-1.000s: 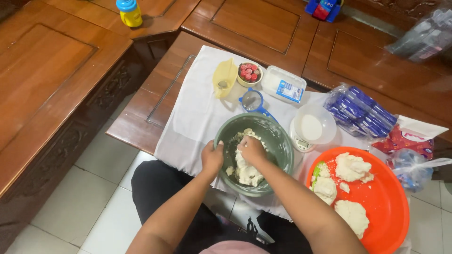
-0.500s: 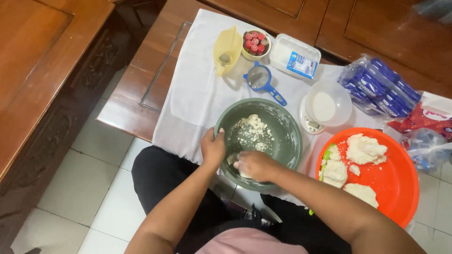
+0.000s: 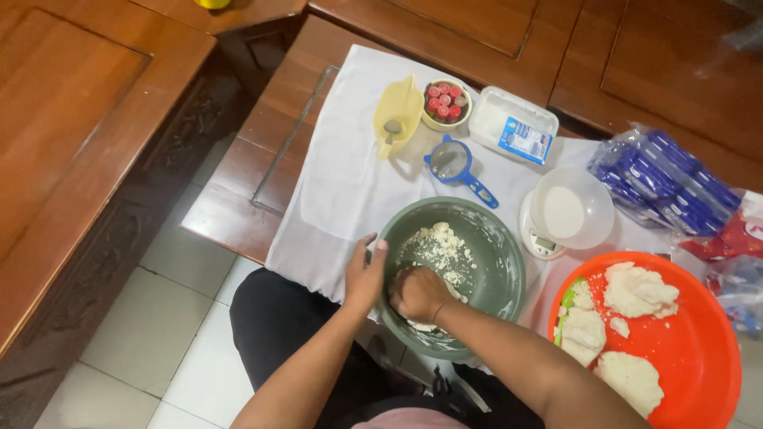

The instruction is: Kneading dough in a bowl and incorporating additional ingredients

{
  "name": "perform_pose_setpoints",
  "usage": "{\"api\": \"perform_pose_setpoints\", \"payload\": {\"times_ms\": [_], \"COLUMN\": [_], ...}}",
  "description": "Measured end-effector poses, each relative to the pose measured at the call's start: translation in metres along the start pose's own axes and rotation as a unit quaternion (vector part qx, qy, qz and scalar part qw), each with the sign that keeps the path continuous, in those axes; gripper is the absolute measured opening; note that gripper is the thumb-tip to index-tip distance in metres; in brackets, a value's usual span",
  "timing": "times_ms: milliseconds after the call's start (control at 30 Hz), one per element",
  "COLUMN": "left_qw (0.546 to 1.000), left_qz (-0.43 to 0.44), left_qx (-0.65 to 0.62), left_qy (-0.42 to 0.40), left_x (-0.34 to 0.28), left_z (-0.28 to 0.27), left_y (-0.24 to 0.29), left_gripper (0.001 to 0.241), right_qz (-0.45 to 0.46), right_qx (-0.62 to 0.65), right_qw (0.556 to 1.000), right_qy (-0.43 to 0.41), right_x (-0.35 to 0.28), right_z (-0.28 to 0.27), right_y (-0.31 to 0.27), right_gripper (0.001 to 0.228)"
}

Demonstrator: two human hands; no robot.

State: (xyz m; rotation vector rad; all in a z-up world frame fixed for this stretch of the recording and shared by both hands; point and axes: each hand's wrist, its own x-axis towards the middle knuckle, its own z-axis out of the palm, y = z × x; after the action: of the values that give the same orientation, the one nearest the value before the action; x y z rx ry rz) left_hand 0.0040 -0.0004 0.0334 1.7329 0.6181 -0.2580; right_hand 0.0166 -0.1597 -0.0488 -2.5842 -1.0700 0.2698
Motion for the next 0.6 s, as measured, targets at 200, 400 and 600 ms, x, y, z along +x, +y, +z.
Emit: {"api": "perform_pose_setpoints", "payload": {"times_ms": [200, 400, 600], "left_qw": [0.975, 0.994, 0.991], "left_qz": [-0.052, 0.057, 0.072], "left_qx": [-0.022, 0.085, 0.117], "left_qy": [0.213, 0.03, -0.005], "left_x": [0.098, -0.011, 0.025], "left_z": [-0.082, -0.021, 0.033], "left_y": [-0.095, 0.003, -0.026], "left_gripper": [0.061, 0.056, 0.028], "right_qz": [0.12, 0.286, 0.152], "right_qx": [0.033, 0.108, 0.132], "right_qw": [0.992, 0.946, 0.965], "right_qy": [0.003, -0.105, -0.169], "right_x": [-0.005, -0.004, -0.038], "right_z": [0.003, -0.082, -0.044], "right_y": [0.01, 0.003, -0.012], "right_gripper": [0.035, 0.038, 0.048]}}
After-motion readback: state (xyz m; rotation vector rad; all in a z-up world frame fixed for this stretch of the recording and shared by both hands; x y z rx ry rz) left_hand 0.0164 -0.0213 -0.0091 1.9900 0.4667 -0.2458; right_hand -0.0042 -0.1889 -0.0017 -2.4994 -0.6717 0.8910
